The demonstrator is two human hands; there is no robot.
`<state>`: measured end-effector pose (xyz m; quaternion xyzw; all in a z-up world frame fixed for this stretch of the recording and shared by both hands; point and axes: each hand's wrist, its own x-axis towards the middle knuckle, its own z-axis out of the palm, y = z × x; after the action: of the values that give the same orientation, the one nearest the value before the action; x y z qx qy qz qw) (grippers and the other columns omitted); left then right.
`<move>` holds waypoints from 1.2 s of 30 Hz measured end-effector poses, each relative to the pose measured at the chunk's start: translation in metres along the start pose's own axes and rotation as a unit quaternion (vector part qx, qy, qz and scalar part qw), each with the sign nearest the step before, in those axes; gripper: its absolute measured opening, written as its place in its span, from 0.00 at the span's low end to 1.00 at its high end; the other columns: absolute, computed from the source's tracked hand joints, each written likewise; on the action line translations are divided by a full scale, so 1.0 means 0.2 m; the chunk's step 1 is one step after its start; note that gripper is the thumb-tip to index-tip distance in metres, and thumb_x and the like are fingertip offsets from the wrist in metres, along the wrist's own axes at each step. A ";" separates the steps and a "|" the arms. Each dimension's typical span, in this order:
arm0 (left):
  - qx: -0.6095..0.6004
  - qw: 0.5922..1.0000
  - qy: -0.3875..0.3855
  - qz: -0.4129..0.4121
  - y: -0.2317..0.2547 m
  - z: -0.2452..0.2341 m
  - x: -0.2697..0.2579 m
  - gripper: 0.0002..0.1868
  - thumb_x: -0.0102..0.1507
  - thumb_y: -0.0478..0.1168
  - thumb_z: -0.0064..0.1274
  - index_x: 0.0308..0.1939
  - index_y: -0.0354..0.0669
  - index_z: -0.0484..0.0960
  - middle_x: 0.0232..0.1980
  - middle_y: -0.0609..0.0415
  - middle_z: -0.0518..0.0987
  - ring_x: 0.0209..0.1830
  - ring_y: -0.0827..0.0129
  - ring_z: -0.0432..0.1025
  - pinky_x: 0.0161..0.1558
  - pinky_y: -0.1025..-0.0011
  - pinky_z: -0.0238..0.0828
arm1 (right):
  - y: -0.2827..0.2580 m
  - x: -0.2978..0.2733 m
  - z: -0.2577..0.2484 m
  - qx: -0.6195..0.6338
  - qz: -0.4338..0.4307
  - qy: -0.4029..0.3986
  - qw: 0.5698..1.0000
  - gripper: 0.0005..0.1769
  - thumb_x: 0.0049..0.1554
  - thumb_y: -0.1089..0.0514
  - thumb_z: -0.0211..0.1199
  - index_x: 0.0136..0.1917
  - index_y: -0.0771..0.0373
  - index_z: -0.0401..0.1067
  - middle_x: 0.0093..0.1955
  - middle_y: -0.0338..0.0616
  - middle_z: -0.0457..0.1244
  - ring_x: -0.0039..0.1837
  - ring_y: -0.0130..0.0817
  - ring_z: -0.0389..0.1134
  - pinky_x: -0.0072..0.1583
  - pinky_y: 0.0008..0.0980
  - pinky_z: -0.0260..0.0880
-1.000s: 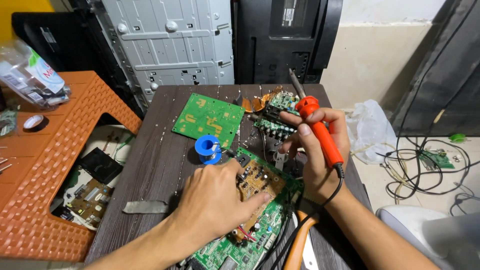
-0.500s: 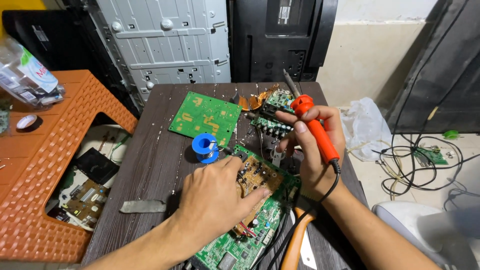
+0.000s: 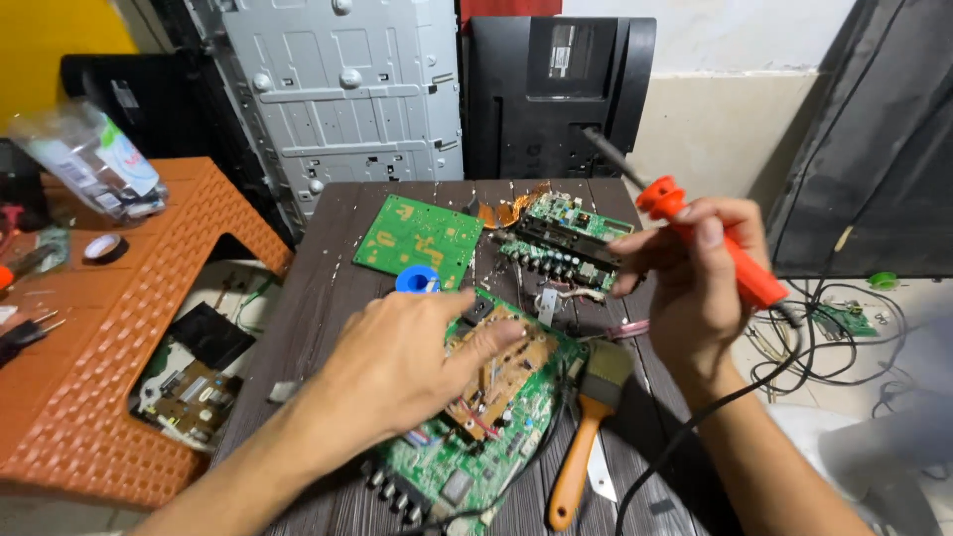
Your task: Soldering and cleaning electronic components on a circuit board using a soldering iron and a brush.
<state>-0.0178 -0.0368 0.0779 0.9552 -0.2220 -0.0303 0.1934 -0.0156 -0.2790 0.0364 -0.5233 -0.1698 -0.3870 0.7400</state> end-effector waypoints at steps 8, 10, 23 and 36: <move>0.077 0.988 -0.092 -0.101 0.02 0.17 -0.26 0.91 0.41 0.88 0.73 0.84 0.56 0.25 0.81 0.36 0.42 0.77 0.42 0.48 0.73 0.43 0.47 | -0.20 -0.29 -0.17 -0.192 0.156 -0.086 0.965 0.12 0.57 0.62 0.62 0.54 0.62 0.65 0.53 0.58 0.72 0.44 0.41 0.77 0.51 0.34 0.79; 0.082 0.988 -0.084 -0.097 0.02 0.21 -0.30 0.95 0.38 0.88 0.78 0.83 0.58 0.22 0.81 0.31 0.38 0.78 0.40 0.44 0.72 0.42 0.44 | -0.28 -0.37 -0.18 -0.270 0.147 -0.114 0.945 0.12 0.56 0.59 0.63 0.52 0.59 0.66 0.55 0.53 0.73 0.54 0.37 0.77 0.59 0.33 0.74; 0.087 0.976 -0.190 -0.056 -0.10 0.07 -0.34 0.96 0.41 0.68 0.90 0.82 0.68 0.16 0.83 0.32 0.23 0.80 0.34 0.38 0.74 0.48 0.25 | -0.39 -0.70 -0.32 -0.332 0.201 -0.072 0.919 0.11 0.55 0.58 0.63 0.51 0.55 0.68 0.64 0.49 0.74 0.63 0.33 0.77 0.64 0.28 0.71; 0.073 0.948 -0.283 0.127 -0.34 -0.05 -0.18 1.01 0.31 0.55 0.92 0.79 0.57 0.14 0.85 0.43 0.16 0.86 0.51 0.22 0.73 0.37 0.18 | -0.34 -0.73 -0.35 -0.279 0.166 -0.077 0.943 0.11 0.56 0.63 0.61 0.52 0.62 0.65 0.62 0.62 0.72 0.66 0.39 0.75 0.70 0.33 0.69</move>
<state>-0.0207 0.0389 0.0600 0.8826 -0.3887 -0.2588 0.0548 -0.1704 -0.2947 -0.0424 -0.7578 -0.0227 -0.2490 0.6027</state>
